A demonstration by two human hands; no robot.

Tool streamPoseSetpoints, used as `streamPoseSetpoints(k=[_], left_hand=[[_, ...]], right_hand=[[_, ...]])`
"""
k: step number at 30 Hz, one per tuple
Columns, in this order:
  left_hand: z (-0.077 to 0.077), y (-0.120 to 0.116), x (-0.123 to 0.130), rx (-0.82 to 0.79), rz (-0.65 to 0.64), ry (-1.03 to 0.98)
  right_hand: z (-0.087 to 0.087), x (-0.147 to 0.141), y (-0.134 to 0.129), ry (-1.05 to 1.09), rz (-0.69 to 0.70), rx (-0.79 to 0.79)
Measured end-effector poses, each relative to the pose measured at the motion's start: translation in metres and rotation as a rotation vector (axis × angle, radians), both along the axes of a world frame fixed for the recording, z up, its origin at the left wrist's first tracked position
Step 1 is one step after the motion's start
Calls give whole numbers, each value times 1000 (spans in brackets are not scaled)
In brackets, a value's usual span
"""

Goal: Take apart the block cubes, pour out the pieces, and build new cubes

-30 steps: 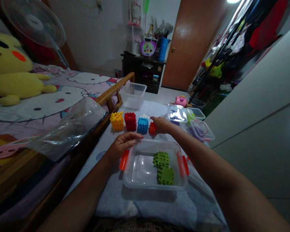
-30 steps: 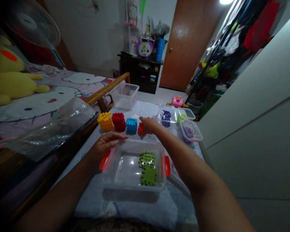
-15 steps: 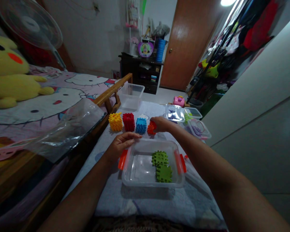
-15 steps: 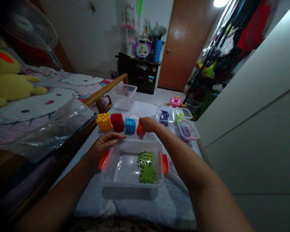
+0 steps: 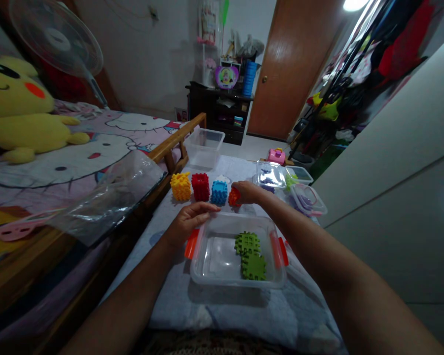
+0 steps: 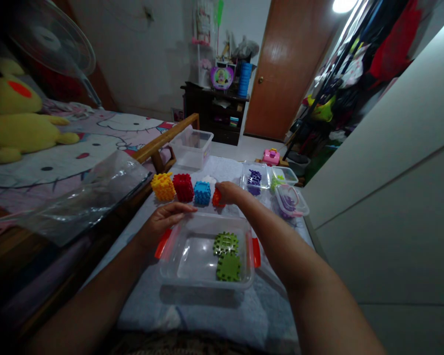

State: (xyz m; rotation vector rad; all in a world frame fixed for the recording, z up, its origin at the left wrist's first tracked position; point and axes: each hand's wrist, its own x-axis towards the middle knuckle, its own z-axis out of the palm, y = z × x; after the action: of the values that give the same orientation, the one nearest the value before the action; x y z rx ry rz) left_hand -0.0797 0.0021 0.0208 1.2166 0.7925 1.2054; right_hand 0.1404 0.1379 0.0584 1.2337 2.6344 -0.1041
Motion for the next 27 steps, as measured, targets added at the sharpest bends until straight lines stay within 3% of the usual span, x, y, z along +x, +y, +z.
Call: streamPoseSetpoints(k=[9,14,18,22,24,27], left_hand=[[4,-3,1,-8,9,26],[3,-2,1,-6,3,21],[0,-1,0,2,-7,26],[1,-1,0,-21,-4,-7],[2,-2,1,-27,-10,-23],[5,-3,3,-22,-1,-12]], right_hand=[[7,0,-3,27,-16,0],[37,6,-14,84,-46,48],[82,13,-49,209,0,71],[115,7,-101,152,151,-155],[115,-2,-122,127,235,-276],[97,-18,-138,34,328,-349]])
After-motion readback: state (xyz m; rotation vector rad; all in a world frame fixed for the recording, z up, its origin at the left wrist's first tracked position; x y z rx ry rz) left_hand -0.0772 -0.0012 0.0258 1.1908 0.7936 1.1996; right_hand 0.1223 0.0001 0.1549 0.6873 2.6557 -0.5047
